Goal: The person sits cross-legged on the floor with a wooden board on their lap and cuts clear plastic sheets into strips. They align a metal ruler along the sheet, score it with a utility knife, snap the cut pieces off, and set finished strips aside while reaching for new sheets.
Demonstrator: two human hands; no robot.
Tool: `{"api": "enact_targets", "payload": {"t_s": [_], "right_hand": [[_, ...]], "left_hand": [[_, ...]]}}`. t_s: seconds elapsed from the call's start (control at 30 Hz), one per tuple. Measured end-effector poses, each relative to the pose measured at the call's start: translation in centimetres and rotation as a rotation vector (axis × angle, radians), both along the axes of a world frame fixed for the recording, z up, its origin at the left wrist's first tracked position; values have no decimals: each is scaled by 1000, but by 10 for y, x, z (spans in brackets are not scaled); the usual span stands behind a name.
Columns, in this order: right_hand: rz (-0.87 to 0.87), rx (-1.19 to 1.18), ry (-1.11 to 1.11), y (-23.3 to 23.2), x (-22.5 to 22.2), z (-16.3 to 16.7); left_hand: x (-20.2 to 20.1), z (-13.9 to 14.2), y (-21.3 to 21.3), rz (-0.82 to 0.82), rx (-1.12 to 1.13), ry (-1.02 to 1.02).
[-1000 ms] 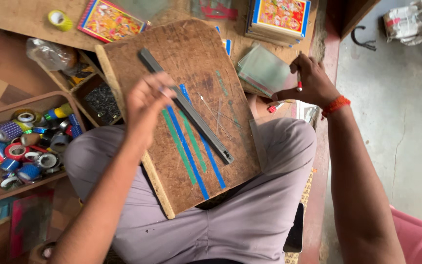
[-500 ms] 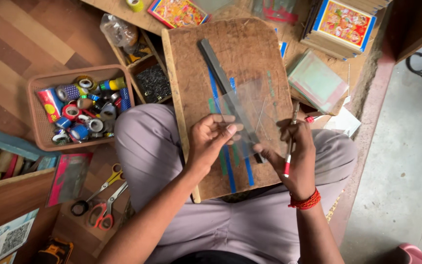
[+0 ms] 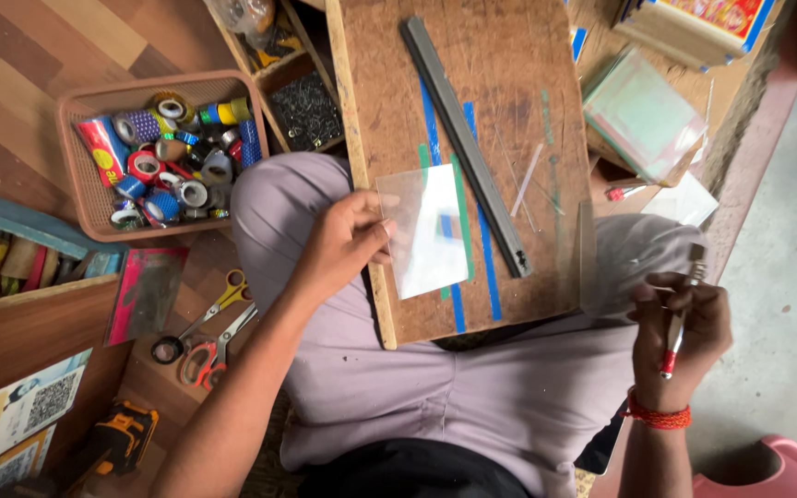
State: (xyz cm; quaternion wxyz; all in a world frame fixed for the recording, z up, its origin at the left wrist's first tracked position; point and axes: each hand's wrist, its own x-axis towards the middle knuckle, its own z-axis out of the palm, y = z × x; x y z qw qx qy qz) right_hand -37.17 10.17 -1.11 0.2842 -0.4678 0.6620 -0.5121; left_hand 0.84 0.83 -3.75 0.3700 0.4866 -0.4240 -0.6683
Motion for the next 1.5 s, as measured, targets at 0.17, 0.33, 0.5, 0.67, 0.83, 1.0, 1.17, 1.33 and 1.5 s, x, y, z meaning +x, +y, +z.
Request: {"api": "enact_targets", "payload": {"t_s": [0.17, 0.33, 0.5, 0.67, 0.83, 1.0, 1.17, 1.33, 1.5], "right_hand": [[26, 18, 451, 10, 3, 14], [7, 32, 916, 0, 20, 35], [177, 10, 688, -5, 45, 36], [342, -2, 636, -17, 75, 23], [433, 40, 695, -37, 95, 15], [468, 51, 441, -33, 103, 15], [503, 148, 293, -7, 138, 7], [521, 205, 275, 4, 135, 1], [471, 51, -6, 8, 108, 3]], "left_hand": [[8, 8, -3, -34, -246, -716], [-17, 0, 10, -226, -823, -948], [-48, -13, 34, -446, -1105, -975], [-39, -15, 35, -460, -1032, -959], [-29, -12, 35, -378, -968, -930], [-38, -10, 32, -240, -833, -864], [-44, 1, 31, -139, -669, -785], [-55, 6, 32, -197, -657, -850], [-59, -1, 32, -191, -694, -887]]}}
